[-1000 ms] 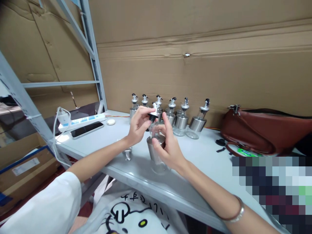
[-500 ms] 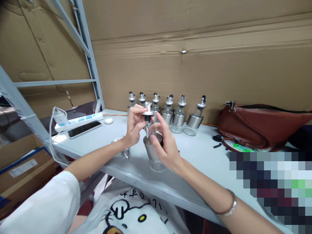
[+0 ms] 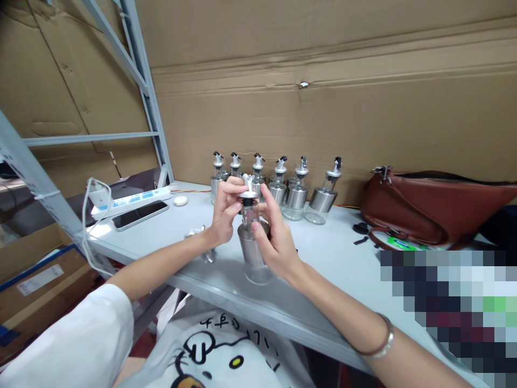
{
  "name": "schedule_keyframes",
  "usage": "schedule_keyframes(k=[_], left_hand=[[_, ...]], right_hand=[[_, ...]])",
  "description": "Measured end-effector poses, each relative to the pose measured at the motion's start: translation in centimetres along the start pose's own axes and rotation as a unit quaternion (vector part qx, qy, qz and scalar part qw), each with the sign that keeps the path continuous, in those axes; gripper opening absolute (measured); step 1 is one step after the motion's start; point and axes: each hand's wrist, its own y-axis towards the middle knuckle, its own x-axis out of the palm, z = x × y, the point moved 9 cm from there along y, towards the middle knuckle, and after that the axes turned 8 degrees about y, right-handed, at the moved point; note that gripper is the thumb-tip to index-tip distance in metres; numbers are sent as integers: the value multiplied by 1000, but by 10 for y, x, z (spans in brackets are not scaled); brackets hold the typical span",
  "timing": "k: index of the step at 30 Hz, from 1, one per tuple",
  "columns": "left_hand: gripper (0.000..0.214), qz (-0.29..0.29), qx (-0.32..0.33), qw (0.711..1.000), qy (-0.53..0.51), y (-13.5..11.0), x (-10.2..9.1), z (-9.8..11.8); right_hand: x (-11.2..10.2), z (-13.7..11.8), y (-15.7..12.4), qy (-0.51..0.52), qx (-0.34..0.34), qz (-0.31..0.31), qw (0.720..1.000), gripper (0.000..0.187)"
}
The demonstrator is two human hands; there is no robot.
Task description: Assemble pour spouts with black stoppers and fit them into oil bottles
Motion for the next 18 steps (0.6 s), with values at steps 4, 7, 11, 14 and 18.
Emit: schedule_keyframes(k=[4,7,11,14,18], left_hand=[[26,-5,75,997,32,-2,0,10],[30,-20,154,985,75,-6,4,20],[37,-47,219,971,86,-11,11,27],[34,-46,229,968,95,-11,12,29],[42,-44,247,963,99,-11,12,34]], right_hand=[[-1,3,-1,2,8,4,1000,53],[-3,6,-2,23,11,8,1000,52],[-5,6,-1,56,-4,17,998,55],[-5,6,-1,71,8,19,997,53],[-4,2,0,116,10,27,993,52]])
